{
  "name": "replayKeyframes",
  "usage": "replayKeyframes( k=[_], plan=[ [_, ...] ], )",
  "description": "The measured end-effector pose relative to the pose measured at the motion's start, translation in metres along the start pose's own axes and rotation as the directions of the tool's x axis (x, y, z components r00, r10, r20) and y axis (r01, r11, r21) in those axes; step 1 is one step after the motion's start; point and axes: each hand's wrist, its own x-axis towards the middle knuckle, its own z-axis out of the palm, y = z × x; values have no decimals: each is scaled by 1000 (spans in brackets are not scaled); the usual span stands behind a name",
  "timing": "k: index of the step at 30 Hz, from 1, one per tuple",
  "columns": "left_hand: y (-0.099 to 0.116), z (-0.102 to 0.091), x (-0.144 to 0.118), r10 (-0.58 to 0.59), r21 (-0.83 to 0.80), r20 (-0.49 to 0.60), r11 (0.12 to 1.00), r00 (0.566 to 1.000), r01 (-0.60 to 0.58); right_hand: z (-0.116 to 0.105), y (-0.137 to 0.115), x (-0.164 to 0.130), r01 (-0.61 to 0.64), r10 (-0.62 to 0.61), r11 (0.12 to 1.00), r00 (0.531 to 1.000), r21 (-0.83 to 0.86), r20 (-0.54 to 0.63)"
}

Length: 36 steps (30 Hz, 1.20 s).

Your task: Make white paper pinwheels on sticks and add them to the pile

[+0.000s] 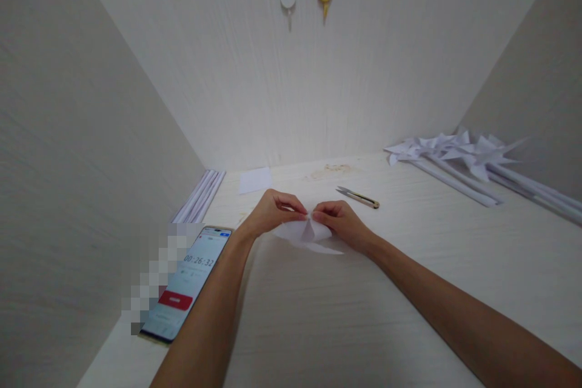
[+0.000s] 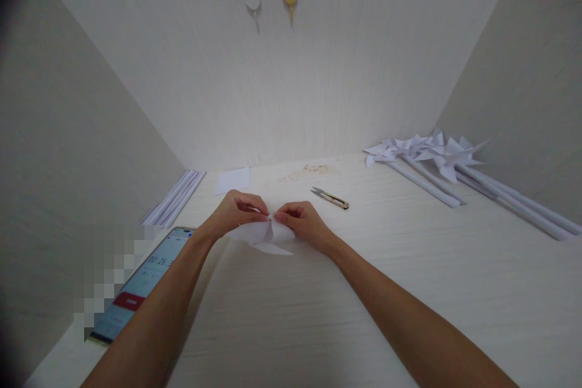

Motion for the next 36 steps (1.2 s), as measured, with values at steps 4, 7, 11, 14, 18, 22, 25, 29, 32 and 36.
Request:
replayKeyframes(
  k=[4,7,11,14,18,22,25,29,32,36],
  plan=[
    [-1,0,1,56,43,5,998,998,-56,0,1,1,-11,11,1000,1000,15,-11],
    [-2,0,2,86,54,7,995,996,-87,0,0,1,-10,11,1000,1000,15,-19],
    [-2,1,2,82,53,20,995,996,-83,0,-1,1,-24,25,1000,999,8,-34],
    [-2,1,2,67,58,30,996,997,-69,1,-2,0,-48,48,999,998,6,-28],
    [-6,2,3,97,82,57,991,994,-102,2,-5,-1,-56,57,998,998,13,-18],
    [-9,2,4,133,119,63,983,989,-140,2,-7,0,-70,70,997,997,18,-16],
    [-11,3,4,127,125,66,983,990,-134,1,-4,0,-56,57,998,996,15,-67],
    [-13,6,5,100,133,59,985,993,-107,-1,2,2,-7,13,999,990,43,-138],
    [-16,8,5,57,142,21,988,998,-60,-1,4,2,8,2,998,987,57,-163],
    [-20,10,6,36,153,-23,988,999,-32,-1,4,2,15,-4,999,981,51,-196]
  ],
)
